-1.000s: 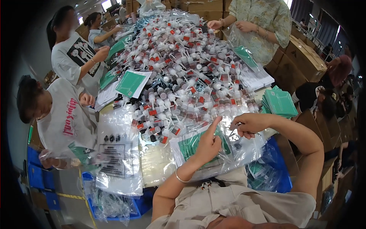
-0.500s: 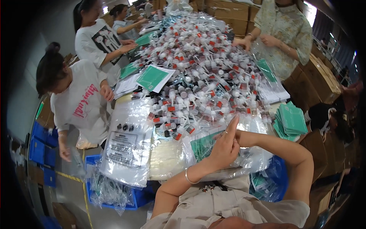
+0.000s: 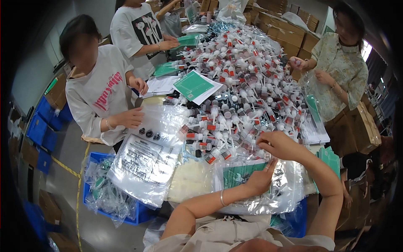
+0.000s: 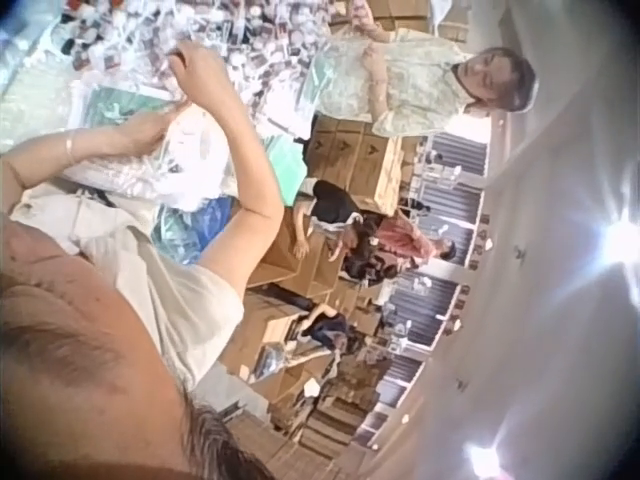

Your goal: Manually pack small items and user manuals into plastic bags at a factory production table.

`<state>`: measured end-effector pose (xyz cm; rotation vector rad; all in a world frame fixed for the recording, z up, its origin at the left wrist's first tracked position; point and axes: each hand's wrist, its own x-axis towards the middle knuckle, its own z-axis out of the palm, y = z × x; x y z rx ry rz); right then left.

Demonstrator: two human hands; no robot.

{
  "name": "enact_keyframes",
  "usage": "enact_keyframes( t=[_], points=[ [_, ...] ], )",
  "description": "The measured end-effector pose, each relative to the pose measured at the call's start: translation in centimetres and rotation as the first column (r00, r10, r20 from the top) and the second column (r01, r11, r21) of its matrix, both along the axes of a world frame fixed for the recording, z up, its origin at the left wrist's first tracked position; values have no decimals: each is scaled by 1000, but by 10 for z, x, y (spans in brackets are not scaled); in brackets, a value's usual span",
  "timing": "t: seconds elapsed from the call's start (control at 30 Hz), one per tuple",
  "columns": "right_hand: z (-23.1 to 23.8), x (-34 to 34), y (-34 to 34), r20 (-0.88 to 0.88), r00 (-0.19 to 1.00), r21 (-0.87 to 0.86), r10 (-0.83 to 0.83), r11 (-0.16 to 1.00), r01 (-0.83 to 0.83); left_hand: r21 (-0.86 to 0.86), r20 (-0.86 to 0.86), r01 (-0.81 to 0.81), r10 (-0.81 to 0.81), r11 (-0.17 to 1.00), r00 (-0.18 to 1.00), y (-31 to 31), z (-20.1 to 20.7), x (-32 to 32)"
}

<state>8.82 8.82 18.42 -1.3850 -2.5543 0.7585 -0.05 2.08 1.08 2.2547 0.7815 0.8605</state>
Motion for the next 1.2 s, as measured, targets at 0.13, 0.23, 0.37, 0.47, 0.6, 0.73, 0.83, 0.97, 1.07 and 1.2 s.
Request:
enact_keyframes(
  t=[0.13, 0.23, 0.37, 0.47, 0.6, 0.73, 0.83, 0.97, 1.07, 1.2],
  points=[
    [-28, -32, 72, -79, 993, 255, 92, 965, -69, -75, 15, 44, -43, 996, 999, 3, -1, -4],
    [-47, -62, 130, -159, 984, 258, 86, 965, -43, -154, -20, 49, -52, 987, 998, 3, -1, -3],
    [-75, -90, 187, 37, 999, 397, -37, 918, 19, -91, 138, 74, -61, 993, 989, 2, -7, 1],
    [-83, -119, 192, 409, 903, 401, -133, 915, -47, -158, 35, 58, -53, 986, 998, 2, 0, -1],
    [-100, -122, 200, 365, 925, 511, -109, 853, -102, -133, 11, 46, -45, 990, 999, 4, 2, -7],
    [-85, -90, 215, -171, 979, 282, -113, 946, 158, -143, 74, 68, -58, 987, 996, 3, 7, -5],
    [-80, -71, 221, -505, 695, -375, -512, 855, 357, -141, 110, 79, -64, 987, 992, 3, 6, -5],
    [-77, -68, 210, -325, 868, -144, -376, 926, 348, -119, 142, 95, -78, 988, 987, 5, -2, -8],
    [-85, -66, 209, -153, 970, 25, -189, 981, 195, -20, 181, 132, -126, 991, 975, 6, -4, -4],
    [-88, -84, 200, 328, 922, 353, -208, 932, 84, -79, 136, 109, -98, 991, 986, 7, -2, -7]
  ],
)
